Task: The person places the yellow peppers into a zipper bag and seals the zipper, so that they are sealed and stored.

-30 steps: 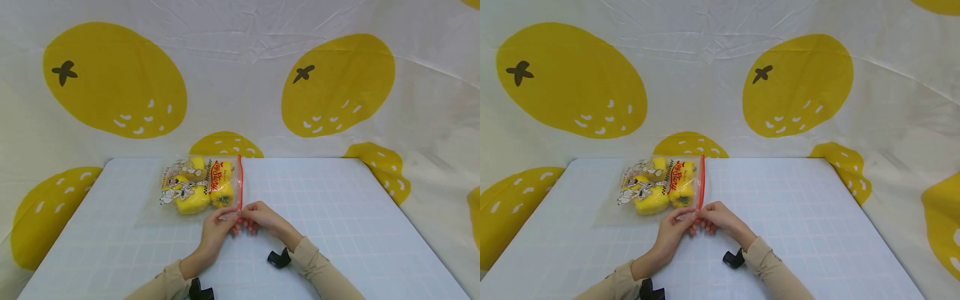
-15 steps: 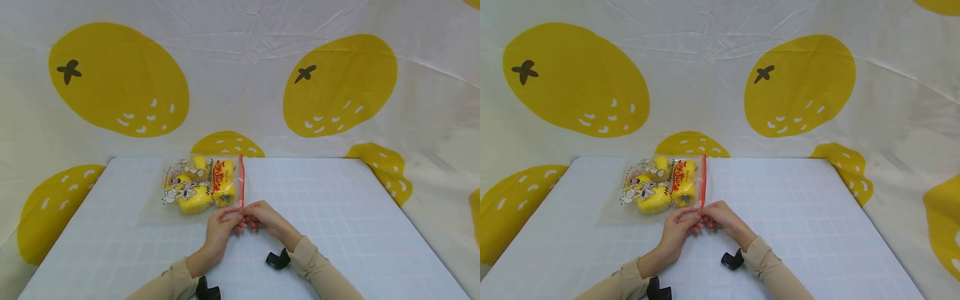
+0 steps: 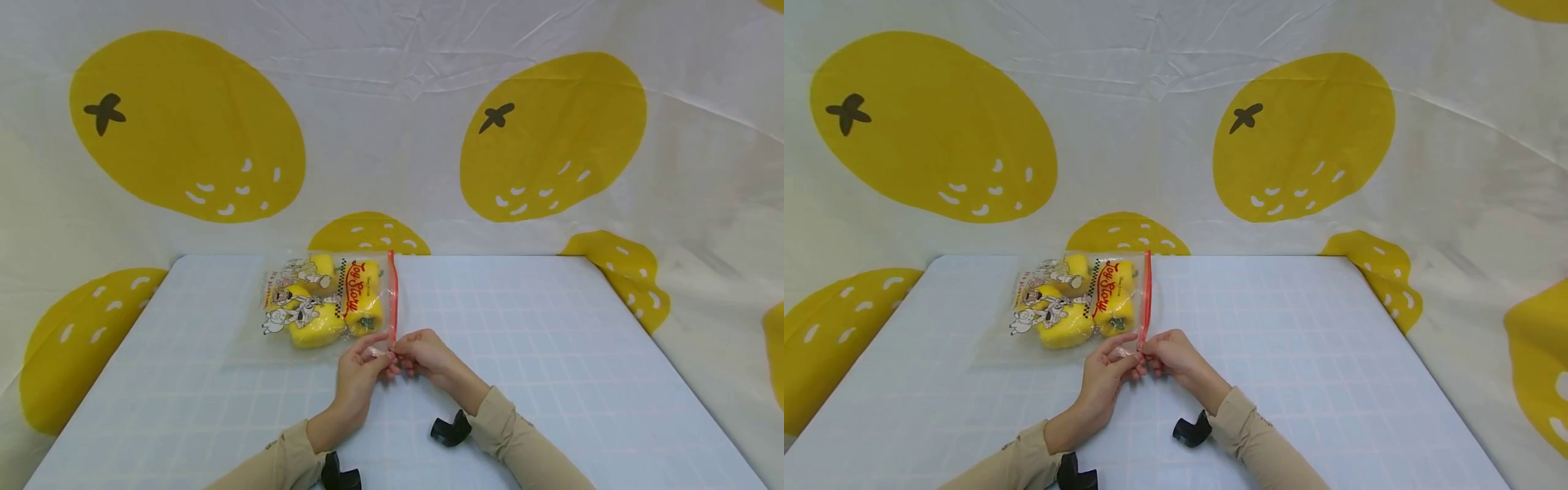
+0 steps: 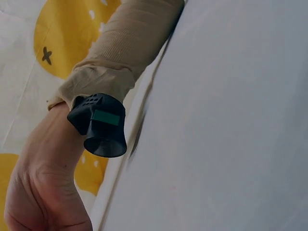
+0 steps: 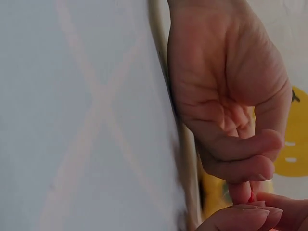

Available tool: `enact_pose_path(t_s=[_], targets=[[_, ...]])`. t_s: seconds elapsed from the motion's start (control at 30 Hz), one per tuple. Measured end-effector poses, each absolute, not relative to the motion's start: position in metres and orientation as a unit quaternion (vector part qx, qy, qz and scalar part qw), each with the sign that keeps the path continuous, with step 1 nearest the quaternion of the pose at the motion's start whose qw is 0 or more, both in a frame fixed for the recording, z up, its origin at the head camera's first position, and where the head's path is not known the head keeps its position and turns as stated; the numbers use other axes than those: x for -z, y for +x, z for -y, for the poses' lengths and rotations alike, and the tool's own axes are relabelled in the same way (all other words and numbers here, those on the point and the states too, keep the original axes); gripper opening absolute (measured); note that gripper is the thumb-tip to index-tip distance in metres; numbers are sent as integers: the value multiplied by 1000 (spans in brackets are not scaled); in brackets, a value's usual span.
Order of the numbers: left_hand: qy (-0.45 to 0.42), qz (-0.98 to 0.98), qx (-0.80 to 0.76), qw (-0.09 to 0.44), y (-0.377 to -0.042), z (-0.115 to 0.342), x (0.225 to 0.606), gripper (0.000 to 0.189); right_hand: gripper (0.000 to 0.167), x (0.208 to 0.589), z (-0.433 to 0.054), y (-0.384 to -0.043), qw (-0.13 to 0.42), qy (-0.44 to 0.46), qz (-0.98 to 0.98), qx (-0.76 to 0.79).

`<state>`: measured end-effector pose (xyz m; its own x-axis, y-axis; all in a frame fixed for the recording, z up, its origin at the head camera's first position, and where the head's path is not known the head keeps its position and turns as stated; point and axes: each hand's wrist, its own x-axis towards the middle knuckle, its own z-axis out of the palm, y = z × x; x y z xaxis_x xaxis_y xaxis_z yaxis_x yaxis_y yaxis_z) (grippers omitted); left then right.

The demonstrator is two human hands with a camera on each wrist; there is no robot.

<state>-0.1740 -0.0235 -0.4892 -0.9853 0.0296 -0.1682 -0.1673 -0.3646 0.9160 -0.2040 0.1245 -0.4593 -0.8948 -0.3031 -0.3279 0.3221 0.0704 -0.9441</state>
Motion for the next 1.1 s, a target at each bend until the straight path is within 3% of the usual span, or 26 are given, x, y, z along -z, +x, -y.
enact_pose_path(t_s=[0.73, 1.1], targets=[[-62, -586, -806, 49, -173, 23, 488, 29, 19, 461, -107, -219, 140, 88, -679, 715], [-40, -578, -814, 44, -172, 22, 494, 21, 20, 458, -116, -216, 152, 17, -727, 669]])
